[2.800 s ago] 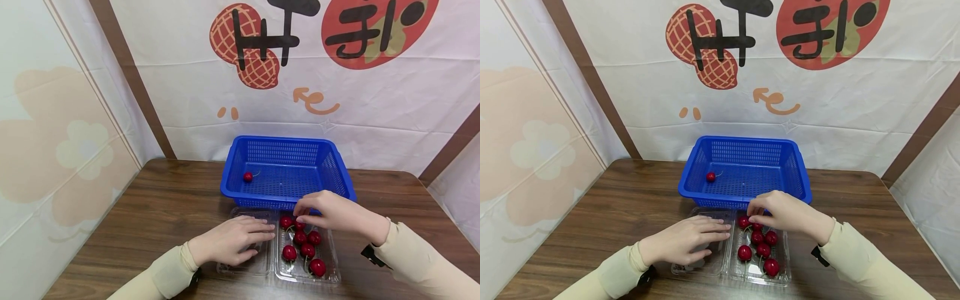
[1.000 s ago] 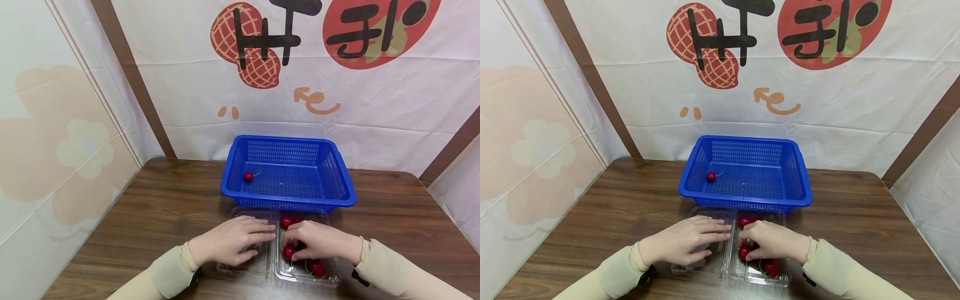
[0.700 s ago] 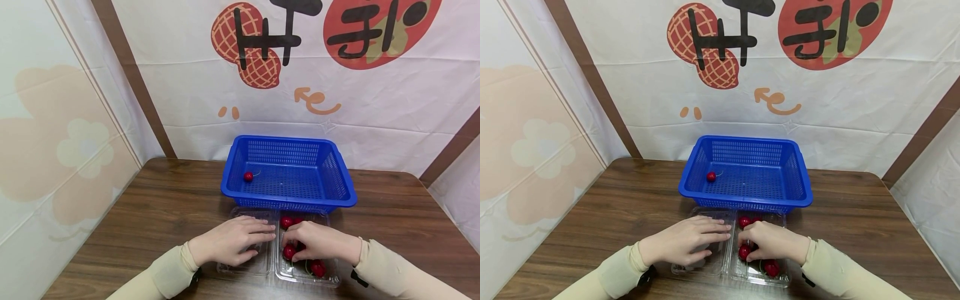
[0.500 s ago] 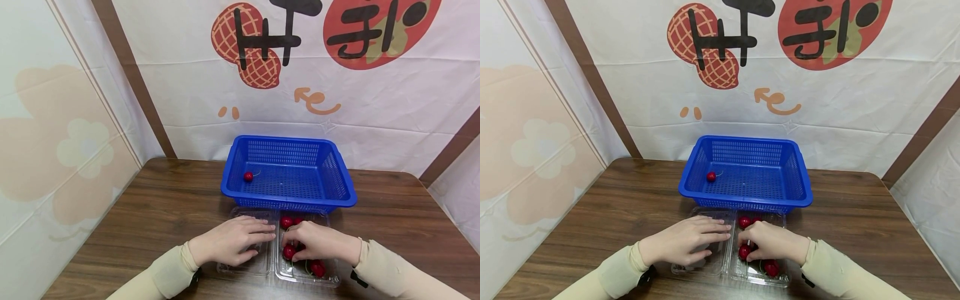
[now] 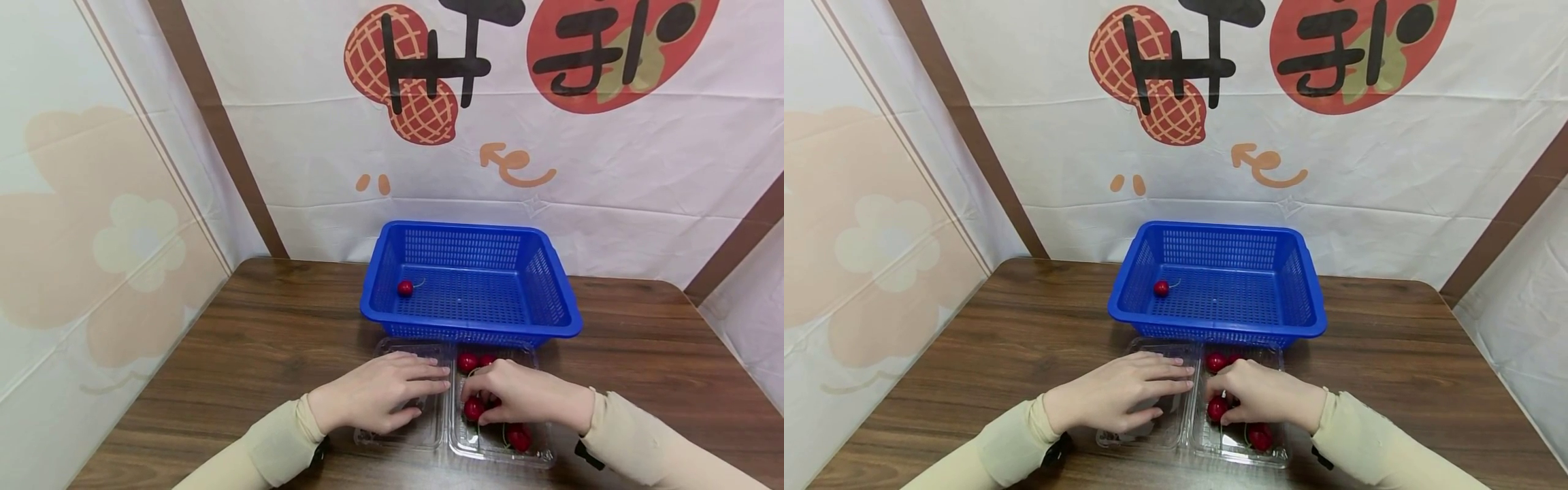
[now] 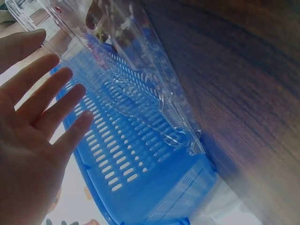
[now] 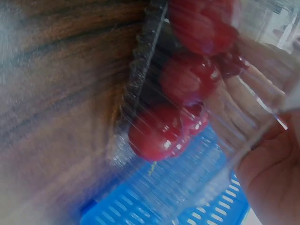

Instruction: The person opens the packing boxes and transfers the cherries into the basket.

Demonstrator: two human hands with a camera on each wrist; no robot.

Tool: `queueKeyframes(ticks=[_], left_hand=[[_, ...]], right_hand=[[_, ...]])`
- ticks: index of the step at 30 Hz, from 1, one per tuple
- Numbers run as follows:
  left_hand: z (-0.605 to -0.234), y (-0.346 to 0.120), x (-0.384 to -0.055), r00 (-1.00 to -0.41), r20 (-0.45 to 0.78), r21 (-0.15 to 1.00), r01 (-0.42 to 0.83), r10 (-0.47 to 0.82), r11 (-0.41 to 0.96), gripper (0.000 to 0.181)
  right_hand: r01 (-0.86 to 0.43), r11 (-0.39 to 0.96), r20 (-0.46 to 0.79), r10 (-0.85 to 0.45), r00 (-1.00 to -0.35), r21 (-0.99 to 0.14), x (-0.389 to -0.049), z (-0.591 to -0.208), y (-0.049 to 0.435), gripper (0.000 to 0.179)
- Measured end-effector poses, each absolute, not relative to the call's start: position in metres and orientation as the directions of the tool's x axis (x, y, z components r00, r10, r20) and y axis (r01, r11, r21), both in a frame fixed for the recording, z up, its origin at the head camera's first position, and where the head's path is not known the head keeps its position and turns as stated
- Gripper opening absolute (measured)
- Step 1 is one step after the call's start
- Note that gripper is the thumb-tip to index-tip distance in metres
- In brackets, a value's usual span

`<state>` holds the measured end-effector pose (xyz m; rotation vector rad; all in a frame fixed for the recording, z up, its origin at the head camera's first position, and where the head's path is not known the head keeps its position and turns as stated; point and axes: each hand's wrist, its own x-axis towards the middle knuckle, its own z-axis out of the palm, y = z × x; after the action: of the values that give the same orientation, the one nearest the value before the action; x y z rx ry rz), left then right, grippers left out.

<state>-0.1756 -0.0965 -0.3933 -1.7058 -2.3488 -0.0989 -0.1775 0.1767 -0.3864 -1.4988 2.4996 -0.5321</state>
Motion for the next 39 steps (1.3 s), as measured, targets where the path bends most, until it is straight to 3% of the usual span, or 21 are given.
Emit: queueKeyframes(ticks=[15, 39], left_hand=[[-0.393, -0.096, -0.176, -0.294, 0.224, -0.089, 0.943, 0.929, 0.320, 0.050], [-0.393, -0.097, -0.176, -0.282, 0.246, -0.102, 0.944, 0.927, 0.314, 0.051]], right_hand=[[-0.792, 0.441, 0.086, -0.851, -0.519, -0.422, -0.177, -0.357, 0.184, 0.024], [-0.821, 0.470, 0.148, -0.832, -0.535, -0.324, -0.189, -0.331, 0.196, 0.025]])
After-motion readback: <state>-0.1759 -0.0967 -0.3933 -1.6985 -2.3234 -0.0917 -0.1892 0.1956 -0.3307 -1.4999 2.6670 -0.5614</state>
